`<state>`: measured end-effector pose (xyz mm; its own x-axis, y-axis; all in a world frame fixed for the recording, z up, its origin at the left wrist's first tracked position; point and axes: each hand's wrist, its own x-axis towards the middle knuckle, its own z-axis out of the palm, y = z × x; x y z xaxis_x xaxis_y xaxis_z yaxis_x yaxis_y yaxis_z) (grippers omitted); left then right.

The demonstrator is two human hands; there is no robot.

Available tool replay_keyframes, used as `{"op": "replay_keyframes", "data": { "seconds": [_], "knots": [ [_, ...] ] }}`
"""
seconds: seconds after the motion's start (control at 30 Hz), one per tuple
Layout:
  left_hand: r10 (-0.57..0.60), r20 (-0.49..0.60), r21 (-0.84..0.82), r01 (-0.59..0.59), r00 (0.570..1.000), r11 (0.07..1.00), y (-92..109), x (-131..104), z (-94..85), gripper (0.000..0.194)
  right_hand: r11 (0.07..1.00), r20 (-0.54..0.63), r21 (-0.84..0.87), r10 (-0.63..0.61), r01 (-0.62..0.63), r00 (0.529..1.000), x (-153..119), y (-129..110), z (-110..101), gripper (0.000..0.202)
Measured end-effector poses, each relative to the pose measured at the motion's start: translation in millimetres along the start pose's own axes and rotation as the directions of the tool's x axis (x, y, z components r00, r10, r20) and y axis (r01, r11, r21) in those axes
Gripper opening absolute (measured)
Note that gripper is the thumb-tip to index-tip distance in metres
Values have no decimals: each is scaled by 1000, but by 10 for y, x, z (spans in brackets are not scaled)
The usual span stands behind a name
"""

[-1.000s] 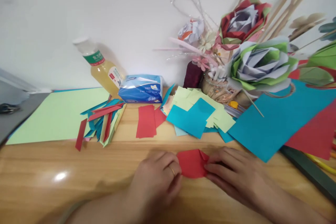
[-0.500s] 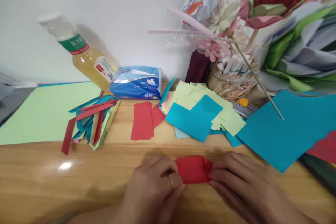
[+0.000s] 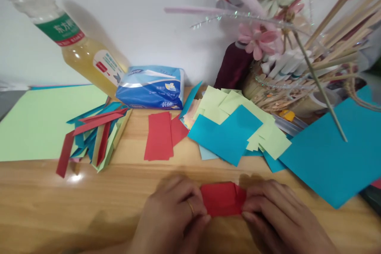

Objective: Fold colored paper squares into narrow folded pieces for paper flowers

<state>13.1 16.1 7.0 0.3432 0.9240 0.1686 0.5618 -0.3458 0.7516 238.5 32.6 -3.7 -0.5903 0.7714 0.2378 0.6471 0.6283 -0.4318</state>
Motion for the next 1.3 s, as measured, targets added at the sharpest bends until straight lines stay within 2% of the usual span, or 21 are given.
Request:
{"op": "replay_keyframes", "data": {
  "seconds": [0.1,0.17,0.23,0.3,0.5,0.87,1.1,1.3],
  "knots": [
    [-9,-20,28,10,1000,1000,-15,-25,16,14,999,35,0,36,-36,999,18,-20,-19,11],
    [-18,33,67,16,999,998,-6,-24,2,13,999,53,1,53,-54,997,45,-34,-38,13],
    [-42,89,105,33,995,994,16,-9,-24,13,999,26,-6,48,-48,999,72,-44,-50,17],
    [-72,99,131,59,992,990,39,11,-45,14,999,-12,-22,37,-37,999,91,-50,-50,21],
    [-68,91,166,52,994,985,50,50,-28,11,998,3,-66,24,-23,1000,124,-61,-11,29],
    [-98,114,212,72,989,975,71,67,-13,12,954,1,-296,-42,41,999,142,-74,2,32],
    [-84,128,249,50,988,967,51,96,-7,9,928,-6,-366,-70,63,998,150,-82,5,35],
    [-38,68,268,18,997,963,57,124,25,10,926,-35,-371,-87,68,996,137,-70,37,32]
  ]
}}
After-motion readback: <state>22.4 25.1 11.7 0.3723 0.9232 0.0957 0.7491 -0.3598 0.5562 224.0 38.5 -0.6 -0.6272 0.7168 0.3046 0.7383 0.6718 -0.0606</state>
